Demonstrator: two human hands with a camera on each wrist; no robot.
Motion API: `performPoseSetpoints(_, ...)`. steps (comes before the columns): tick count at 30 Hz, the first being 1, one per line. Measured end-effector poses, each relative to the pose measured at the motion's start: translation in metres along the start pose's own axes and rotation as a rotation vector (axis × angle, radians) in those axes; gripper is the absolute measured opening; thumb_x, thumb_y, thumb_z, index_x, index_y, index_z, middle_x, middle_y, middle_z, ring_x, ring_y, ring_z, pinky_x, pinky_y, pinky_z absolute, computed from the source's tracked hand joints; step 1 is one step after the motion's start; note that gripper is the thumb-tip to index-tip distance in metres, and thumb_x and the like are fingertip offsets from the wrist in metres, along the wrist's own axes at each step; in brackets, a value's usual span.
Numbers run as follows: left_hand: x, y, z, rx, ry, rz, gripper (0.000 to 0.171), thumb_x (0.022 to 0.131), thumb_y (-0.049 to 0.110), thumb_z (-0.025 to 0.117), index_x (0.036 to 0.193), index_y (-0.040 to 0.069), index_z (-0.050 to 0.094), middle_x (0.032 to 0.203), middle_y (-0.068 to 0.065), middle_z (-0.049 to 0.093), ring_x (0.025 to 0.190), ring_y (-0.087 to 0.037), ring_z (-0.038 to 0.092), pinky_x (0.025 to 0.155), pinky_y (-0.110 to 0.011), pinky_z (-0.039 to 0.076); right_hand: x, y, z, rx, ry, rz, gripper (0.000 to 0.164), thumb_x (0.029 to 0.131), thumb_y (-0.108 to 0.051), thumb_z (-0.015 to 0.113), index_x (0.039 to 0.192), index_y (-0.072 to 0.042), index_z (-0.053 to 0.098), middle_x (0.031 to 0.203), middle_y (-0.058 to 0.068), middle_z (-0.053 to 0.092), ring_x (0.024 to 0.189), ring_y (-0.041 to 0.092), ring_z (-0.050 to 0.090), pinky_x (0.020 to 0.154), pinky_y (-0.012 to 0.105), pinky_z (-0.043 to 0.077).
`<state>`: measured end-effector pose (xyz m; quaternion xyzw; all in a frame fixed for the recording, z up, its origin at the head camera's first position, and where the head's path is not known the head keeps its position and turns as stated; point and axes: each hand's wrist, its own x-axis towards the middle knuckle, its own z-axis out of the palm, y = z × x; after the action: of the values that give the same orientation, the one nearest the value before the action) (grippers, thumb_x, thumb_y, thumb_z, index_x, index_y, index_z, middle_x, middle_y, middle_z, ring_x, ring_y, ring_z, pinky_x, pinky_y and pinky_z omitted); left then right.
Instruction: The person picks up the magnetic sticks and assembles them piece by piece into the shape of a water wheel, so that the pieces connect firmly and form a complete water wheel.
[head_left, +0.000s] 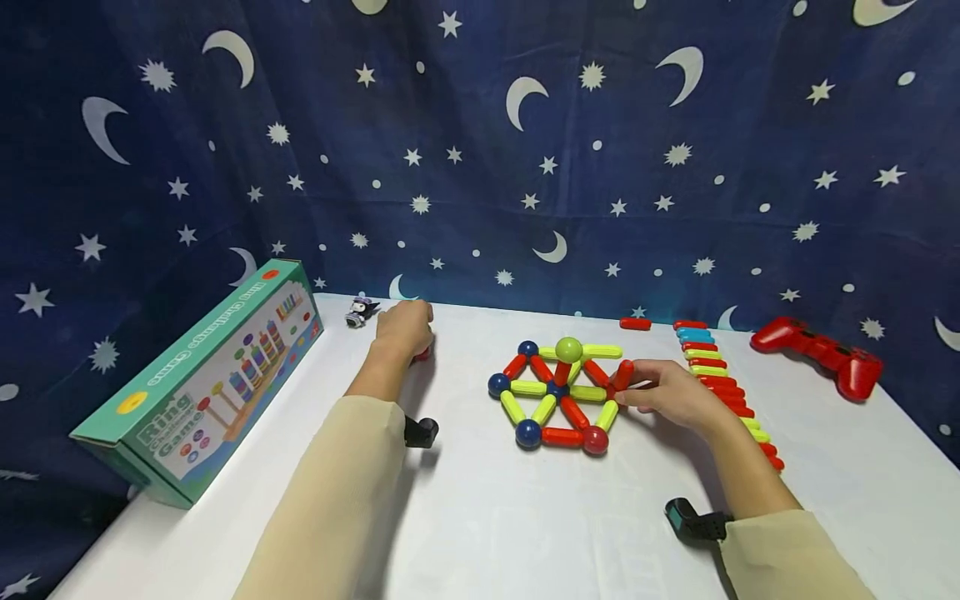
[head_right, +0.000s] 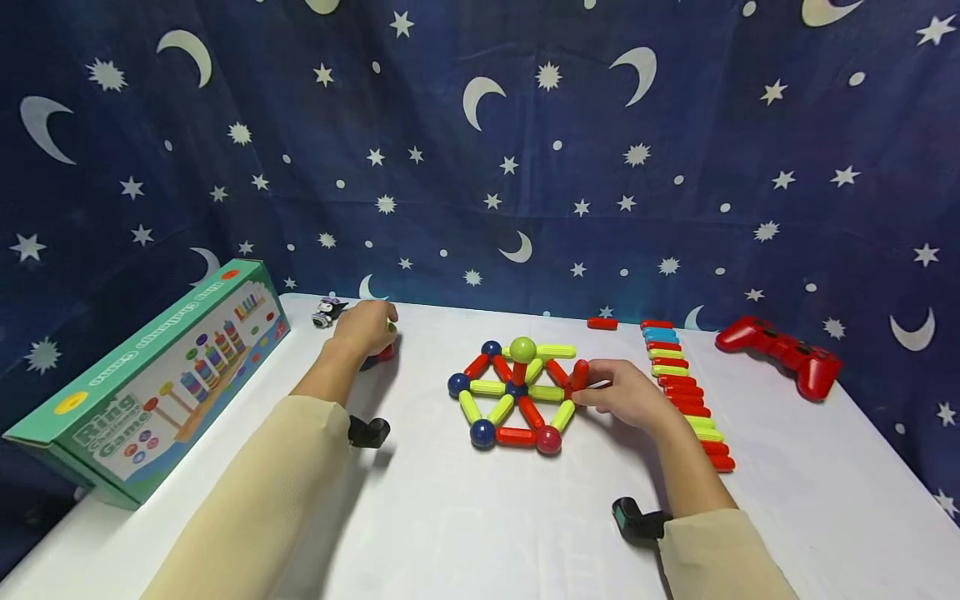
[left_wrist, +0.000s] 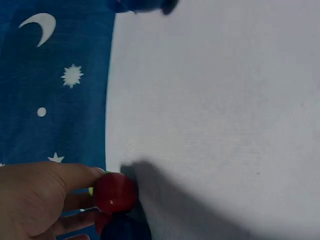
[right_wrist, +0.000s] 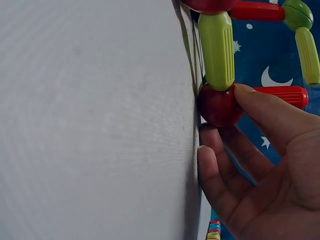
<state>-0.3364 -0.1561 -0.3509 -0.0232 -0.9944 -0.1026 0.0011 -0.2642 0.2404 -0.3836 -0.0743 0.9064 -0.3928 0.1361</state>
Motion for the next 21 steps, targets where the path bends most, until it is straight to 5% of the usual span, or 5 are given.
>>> performPoseSetpoints(5, 0.007, -0.003, 0.009, 0.030, -0.015, -0.009, 0.033, 0.093, 0.005, 0.057, 0.123, 0.008, 0.073, 0.127, -0.014, 0.072, 0.115, -0.040, 0.067, 0.104, -0.057, 0.045, 0.001, 0.002, 0.006, 0.013, 0.000, -0.012, 0.045, 0.091, -0.027, 0.078, 0.129, -0.004, 0.068, 0.128, 0.021, 0.068, 0.111, 0.030, 0.063, 0.082, 0.031, 0.057)
performPoseSetpoints(10, 0.009, 0.010, 0.008, -0.054, 0.086, 0.097, 0.027, 0.094, 0.007, 0.059, 0.115, 0.005, 0.075, 0.116, -0.015, 0.075, 0.110, -0.034, 0.069, 0.097, -0.051, 0.053, -0.002, 0.002, 0.006, 0.009, 0.009, -0.016, 0.044, 0.092, -0.029, 0.077, 0.128, -0.005, 0.068, 0.126, 0.020, 0.068, 0.110, 0.031, 0.061, 0.082, 0.031, 0.056)
performPoseSetpoints(15, -0.001, 0.062, -0.013, -0.406, 0.132, 0.263, 0.027, 0.096, 0.015, 0.068, 0.120, 0.004, 0.073, 0.115, -0.014, 0.075, 0.107, -0.029, 0.069, 0.097, -0.044, 0.056, -0.004, 0.003, 0.002, -0.007, 0.027, -0.012, 0.044, 0.093, -0.032, 0.076, 0.127, -0.006, 0.069, 0.123, 0.018, 0.068, 0.107, 0.029, 0.060, 0.080, 0.031, 0.055)
performPoseSetpoints(18, -0.013, 0.101, -0.026, -0.586, 0.054, 0.375, 0.030, 0.098, 0.018, 0.070, 0.125, 0.007, 0.072, 0.119, -0.011, 0.074, 0.108, -0.025, 0.071, 0.096, -0.039, 0.058, -0.003, 0.004, 0.002, -0.004, 0.033, -0.016, 0.044, 0.092, -0.031, 0.077, 0.127, -0.006, 0.069, 0.122, 0.017, 0.069, 0.107, 0.029, 0.060, 0.080, 0.031, 0.055)
performPoseSetpoints(21, -0.026, 0.138, -0.034, -0.650, -0.036, 0.475, 0.030, 0.098, 0.020, 0.071, 0.127, 0.010, 0.072, 0.121, -0.008, 0.073, 0.108, -0.021, 0.071, 0.094, -0.034, 0.058, -0.002, 0.005, 0.003, 0.011, 0.032, -0.029, 0.043, 0.093, -0.030, 0.077, 0.127, -0.005, 0.069, 0.122, 0.018, 0.070, 0.106, 0.028, 0.061, 0.080, 0.031, 0.055)
